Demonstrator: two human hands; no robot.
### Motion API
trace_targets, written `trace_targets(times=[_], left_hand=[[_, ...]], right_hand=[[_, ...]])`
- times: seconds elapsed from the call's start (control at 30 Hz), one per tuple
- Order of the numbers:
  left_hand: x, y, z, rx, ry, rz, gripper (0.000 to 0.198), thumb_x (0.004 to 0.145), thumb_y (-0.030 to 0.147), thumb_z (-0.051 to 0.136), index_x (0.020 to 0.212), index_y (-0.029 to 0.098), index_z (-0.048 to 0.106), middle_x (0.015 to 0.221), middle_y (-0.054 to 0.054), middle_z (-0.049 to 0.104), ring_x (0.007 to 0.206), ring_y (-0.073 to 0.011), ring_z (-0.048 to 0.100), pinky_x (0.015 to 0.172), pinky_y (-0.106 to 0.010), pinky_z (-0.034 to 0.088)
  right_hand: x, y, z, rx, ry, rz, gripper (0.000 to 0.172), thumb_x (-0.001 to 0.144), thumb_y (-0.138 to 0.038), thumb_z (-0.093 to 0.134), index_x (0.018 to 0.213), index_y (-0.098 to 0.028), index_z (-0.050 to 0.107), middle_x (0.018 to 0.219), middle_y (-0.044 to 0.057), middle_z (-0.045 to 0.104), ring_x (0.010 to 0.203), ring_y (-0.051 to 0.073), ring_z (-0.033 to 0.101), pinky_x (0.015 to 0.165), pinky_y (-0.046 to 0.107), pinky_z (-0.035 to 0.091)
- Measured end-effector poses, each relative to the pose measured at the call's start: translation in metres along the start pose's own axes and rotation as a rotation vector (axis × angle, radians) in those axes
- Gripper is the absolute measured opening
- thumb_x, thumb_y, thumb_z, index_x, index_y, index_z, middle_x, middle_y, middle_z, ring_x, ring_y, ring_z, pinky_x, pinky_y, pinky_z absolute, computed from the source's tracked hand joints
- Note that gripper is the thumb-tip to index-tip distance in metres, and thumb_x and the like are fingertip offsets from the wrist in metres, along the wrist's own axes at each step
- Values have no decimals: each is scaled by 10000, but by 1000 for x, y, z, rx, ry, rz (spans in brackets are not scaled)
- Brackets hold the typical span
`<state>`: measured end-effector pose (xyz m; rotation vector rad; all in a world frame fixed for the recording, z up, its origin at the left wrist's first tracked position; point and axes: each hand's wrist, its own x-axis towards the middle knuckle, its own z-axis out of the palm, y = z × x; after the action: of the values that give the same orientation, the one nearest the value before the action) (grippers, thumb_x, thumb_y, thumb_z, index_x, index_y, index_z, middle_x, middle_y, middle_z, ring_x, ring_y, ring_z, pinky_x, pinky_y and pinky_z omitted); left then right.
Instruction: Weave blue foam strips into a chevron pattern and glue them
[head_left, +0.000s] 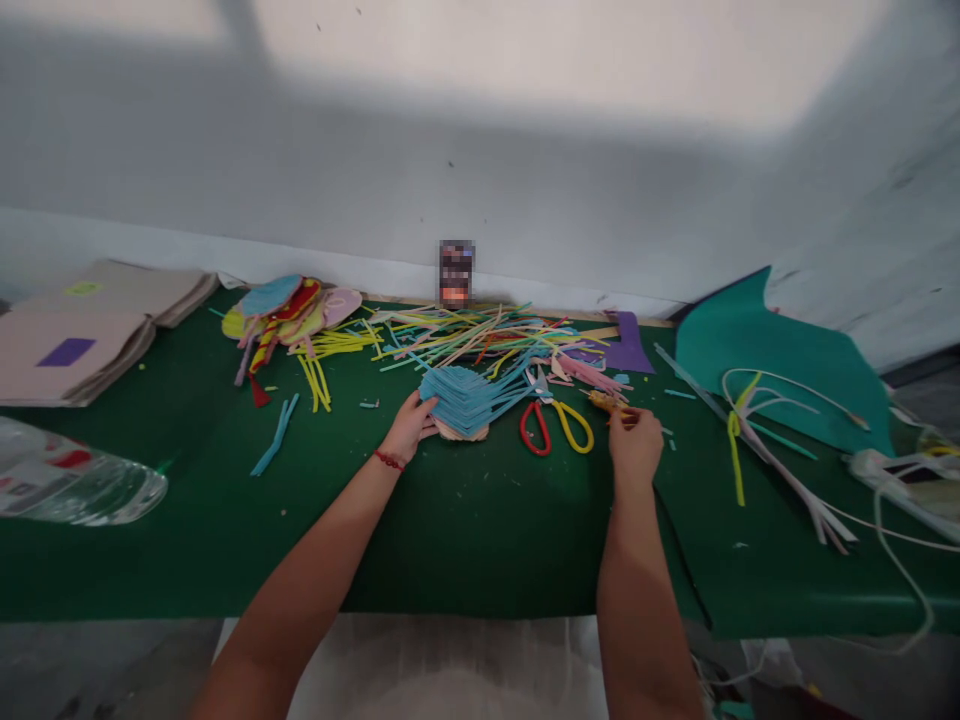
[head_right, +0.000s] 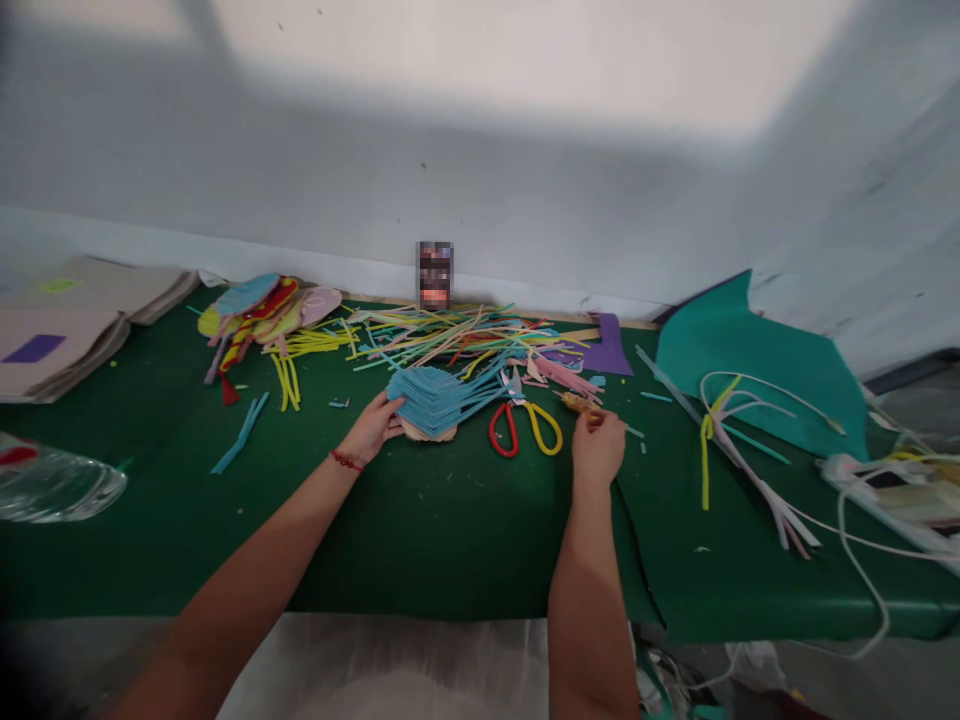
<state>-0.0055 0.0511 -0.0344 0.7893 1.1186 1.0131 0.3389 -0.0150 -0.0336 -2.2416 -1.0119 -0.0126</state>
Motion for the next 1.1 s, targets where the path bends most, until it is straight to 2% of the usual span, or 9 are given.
trace_targets(times=[0.1, 0.2, 0.37, 0.53, 0.67, 0.77, 0.9, 1.1], left_hand=[[1, -1, 1, -24, 11, 12, 347, 695, 359, 723, 969, 195, 585, 842, -47, 706, 661, -143, 677, 633, -267, 541], [2, -4, 5, -34, 10, 37, 363, 642, 323, 775, 930, 166, 619, 884, -74, 712, 745, -173, 684, 692, -297, 549], [1, -7, 10, -40, 13, 79, 427, 556, 324, 830, 897, 131, 658, 882, -92, 713, 797, -211, 675, 724, -345, 555], [-4, 0, 11, -52, 1, 135, 465, 542, 354, 834, 911, 130, 662, 880, -84, 714, 778, -206, 671, 718, -346, 556], [-6, 4, 9, -49, -15, 188, 471, 545, 361, 830, 922, 133, 663, 886, -70, 712, 797, -199, 664, 742, -334, 546], [-3, 4, 6, -58, -5, 192, 473, 529, 360, 833, 905, 128, 662, 868, -65, 710, 795, -198, 663, 750, -332, 539], [0, 5, 3, -95, 3, 192, 471, 548, 370, 817, 921, 136, 650, 886, -67, 709, 791, -198, 671, 748, -344, 543], [-8, 11, 5, -147, -52, 208, 465, 582, 359, 803, 963, 146, 643, 954, -73, 707, 811, -185, 675, 755, -319, 547]], right_hand=[[-15, -22, 6, -50, -231, -111, 347, 801, -497, 514, 904, -178, 602, 833, 94, 634, 811, 247, 600, 737, 350, 441], [-30, -42, 10, -209, -384, -200, 456, 782, -573, 526, 977, -167, 593, 948, 118, 624, 897, 268, 601, 732, 350, 444], [-48, -63, 9, -376, -401, -230, 509, 781, -502, 548, 1108, -112, 529, 1120, 182, 546, 1089, 324, 526, 813, 381, 447], [-57, -71, 14, -383, -384, -194, 511, 735, -397, 597, 1136, -101, 486, 1172, 217, 501, 1133, 366, 486, 846, 435, 442], [-55, -70, 19, -134, -397, -38, 439, 682, -313, 614, 1064, -128, 500, 1150, 234, 534, 1081, 381, 534, 857, 490, 423], [-45, -63, 19, 25, -430, 27, 375, 631, -366, 653, 929, -178, 524, 985, 175, 621, 983, 357, 594, 822, 471, 441], [-30, -54, 18, 241, -442, 59, 321, 612, -411, 650, 805, -210, 491, 825, 88, 639, 798, 266, 633, 690, 374, 484], [-32, -64, 20, 622, -460, 58, 449, 648, -605, 587, 836, -236, 413, 629, -51, 506, 504, 127, 515, 469, 257, 442]])
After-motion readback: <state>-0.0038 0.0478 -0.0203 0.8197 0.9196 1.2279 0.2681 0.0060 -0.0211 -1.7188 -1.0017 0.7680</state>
